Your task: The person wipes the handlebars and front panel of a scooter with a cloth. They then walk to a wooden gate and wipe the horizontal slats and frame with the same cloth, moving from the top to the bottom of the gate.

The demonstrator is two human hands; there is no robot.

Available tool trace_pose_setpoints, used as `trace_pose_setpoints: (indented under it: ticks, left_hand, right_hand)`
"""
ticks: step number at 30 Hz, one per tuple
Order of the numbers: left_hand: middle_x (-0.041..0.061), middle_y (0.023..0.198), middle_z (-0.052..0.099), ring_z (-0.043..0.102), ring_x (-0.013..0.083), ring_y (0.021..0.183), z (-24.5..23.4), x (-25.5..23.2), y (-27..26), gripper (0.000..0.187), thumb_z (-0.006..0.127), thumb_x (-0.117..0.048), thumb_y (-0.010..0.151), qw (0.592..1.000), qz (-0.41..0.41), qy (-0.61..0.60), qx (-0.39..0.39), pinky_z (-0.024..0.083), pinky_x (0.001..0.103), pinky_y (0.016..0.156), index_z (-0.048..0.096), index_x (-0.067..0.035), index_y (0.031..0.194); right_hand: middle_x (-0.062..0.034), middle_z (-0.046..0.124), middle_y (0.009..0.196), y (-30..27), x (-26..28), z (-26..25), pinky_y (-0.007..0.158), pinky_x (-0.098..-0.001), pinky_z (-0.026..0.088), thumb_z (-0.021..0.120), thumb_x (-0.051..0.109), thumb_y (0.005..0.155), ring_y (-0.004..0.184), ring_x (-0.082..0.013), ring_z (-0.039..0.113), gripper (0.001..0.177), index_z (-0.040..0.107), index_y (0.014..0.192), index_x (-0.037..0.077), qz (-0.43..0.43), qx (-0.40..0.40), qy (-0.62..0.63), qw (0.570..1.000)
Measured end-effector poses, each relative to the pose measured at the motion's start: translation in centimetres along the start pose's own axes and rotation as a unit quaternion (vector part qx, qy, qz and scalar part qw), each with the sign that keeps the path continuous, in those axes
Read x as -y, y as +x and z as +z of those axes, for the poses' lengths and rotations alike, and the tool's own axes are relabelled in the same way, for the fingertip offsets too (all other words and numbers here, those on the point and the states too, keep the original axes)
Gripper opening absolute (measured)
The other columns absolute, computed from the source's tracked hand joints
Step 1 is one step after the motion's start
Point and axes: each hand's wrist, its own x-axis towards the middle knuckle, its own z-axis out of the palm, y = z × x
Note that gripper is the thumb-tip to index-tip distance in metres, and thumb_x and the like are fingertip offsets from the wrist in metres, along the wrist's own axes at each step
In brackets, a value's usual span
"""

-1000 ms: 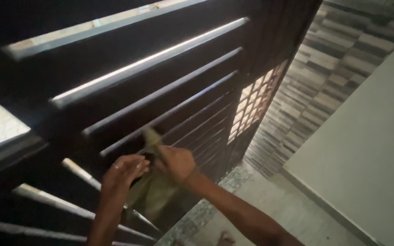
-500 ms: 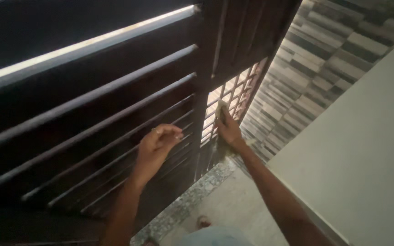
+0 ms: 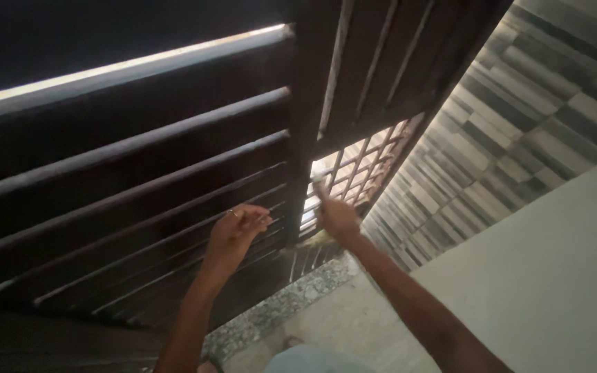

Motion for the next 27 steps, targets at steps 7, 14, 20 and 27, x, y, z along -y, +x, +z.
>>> trace_pose_setpoints:
  ticks: [7, 14, 20, 27]
  left_hand:
    - [0.01, 0.105, 0.077, 0.072, 0.016, 0.095, 2.0, 0.9, 1.4, 0.022, 0.064, -0.016, 0.097, 0.999, 0.029, -0.027, 0.023, 0.057, 0.03, 0.085, 0.069, -0.002, 0.112]
    - [0.008, 0.105, 0.077, 0.072, 0.015, 0.093, 3.8, 1.1, 0.3, 0.022, 0.062, -0.02, 0.098, 0.998, -0.047, 0.031, 0.034, 0.056, 0.029, 0.08, 0.07, -0.005, 0.113]
    - [0.01, 0.102, 0.078, 0.075, 0.0157, 0.092, 2.6, 2.2, -0.1, 0.021, 0.065, -0.016, 0.095, 0.999, -0.027, 0.001, 0.021, 0.058, 0.028, 0.083, 0.072, -0.004, 0.111]
    - [0.009, 0.105, 0.077, 0.074, 0.0166, 0.098, 1.5, 2.7, 0.2, 0.021, 0.064, -0.014, 0.095, 0.996, -0.032, -0.044, 0.07, 0.058, 0.03, 0.085, 0.069, -0.002, 0.112]
  right_hand:
    - [-0.0143, 0.072, 0.082, 1.1, -2.0, -3.5, 0.066, -0.0533, 0.057, 0.058, 0.025, 0.099, 0.076, -0.0348, 0.073, 0.063, 0.032, 0.157, 0.025, 0.042, 0.075, -0.067, 0.994]
    - [-0.0161, 0.071, 0.081, 3.8, -1.0, -3.5, 0.069, -0.0504, 0.056, 0.067, 0.019, 0.087, 0.074, -0.0368, 0.072, 0.066, 0.041, 0.147, 0.02, -0.062, 0.008, -0.019, 0.998]
    - [-0.0154, 0.071, 0.078, 5.3, 0.9, -1.9, 0.063, -0.0475, 0.057, 0.065, 0.015, 0.091, 0.071, -0.0338, 0.072, 0.056, 0.042, 0.141, 0.011, 0.049, 0.038, -0.003, 0.998]
    - [-0.0167, 0.071, 0.08, 3.5, -0.7, -4.6, 0.064, -0.0503, 0.056, 0.061, 0.016, 0.093, 0.072, -0.0365, 0.072, 0.062, 0.037, 0.151, 0.019, -0.019, 0.033, -0.091, 0.995]
